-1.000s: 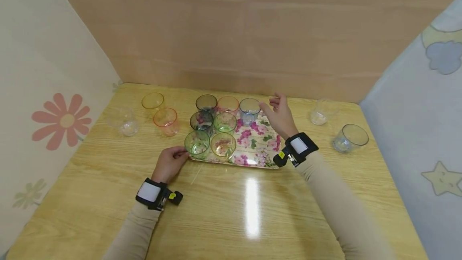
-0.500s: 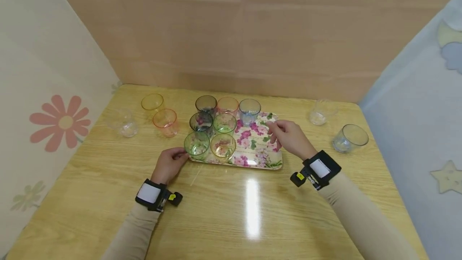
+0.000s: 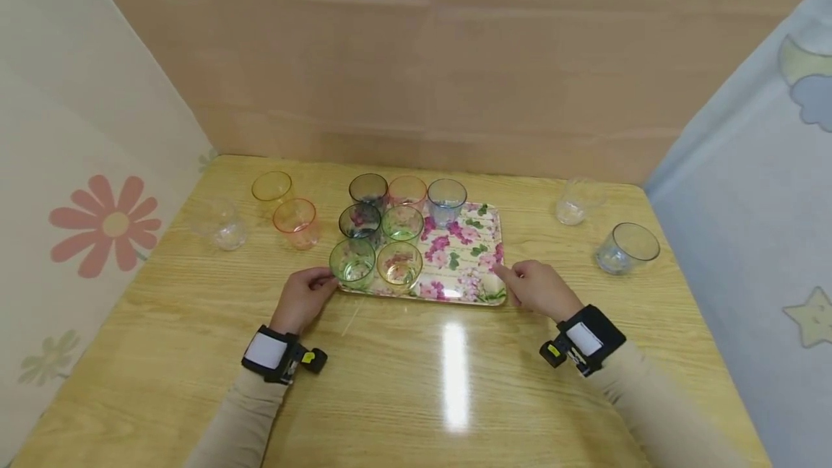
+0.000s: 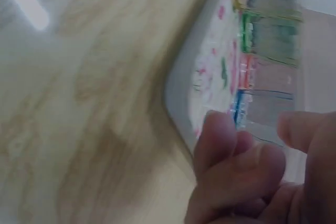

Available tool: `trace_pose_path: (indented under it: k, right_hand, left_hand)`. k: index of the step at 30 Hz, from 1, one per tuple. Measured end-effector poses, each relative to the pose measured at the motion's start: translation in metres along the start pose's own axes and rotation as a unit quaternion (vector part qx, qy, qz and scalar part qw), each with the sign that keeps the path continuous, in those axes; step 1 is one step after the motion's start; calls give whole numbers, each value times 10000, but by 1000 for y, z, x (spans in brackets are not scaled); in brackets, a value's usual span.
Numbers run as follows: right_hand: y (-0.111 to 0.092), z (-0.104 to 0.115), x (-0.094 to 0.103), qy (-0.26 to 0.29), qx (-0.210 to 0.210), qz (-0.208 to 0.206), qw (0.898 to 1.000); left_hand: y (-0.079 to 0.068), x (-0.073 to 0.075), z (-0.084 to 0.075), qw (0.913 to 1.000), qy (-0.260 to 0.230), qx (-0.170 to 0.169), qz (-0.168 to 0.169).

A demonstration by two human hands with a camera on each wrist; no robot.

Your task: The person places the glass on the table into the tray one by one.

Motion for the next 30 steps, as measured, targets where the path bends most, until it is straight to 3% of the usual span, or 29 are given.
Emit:
trace_pose_path:
  k: [14, 30]
  right_hand:
    - [5, -13, -29, -509, -224, 86, 9984]
    - [12, -19, -34, -810, -193, -105, 9965]
  left_hand:
    - [-1, 1, -2, 10000, -51, -78, -23]
    - [-1, -1, -3, 10000, -9, -97, 9]
Point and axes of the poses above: each hand's wrist, its own y-axis towards the middle knuckle, its own x-axis out of the back of the hand, z = x × y, the point moved 9 cm from there along y, towards the middle knuckle, and after that the axes turned 14 degrees about -x, right-handed, at the moved point
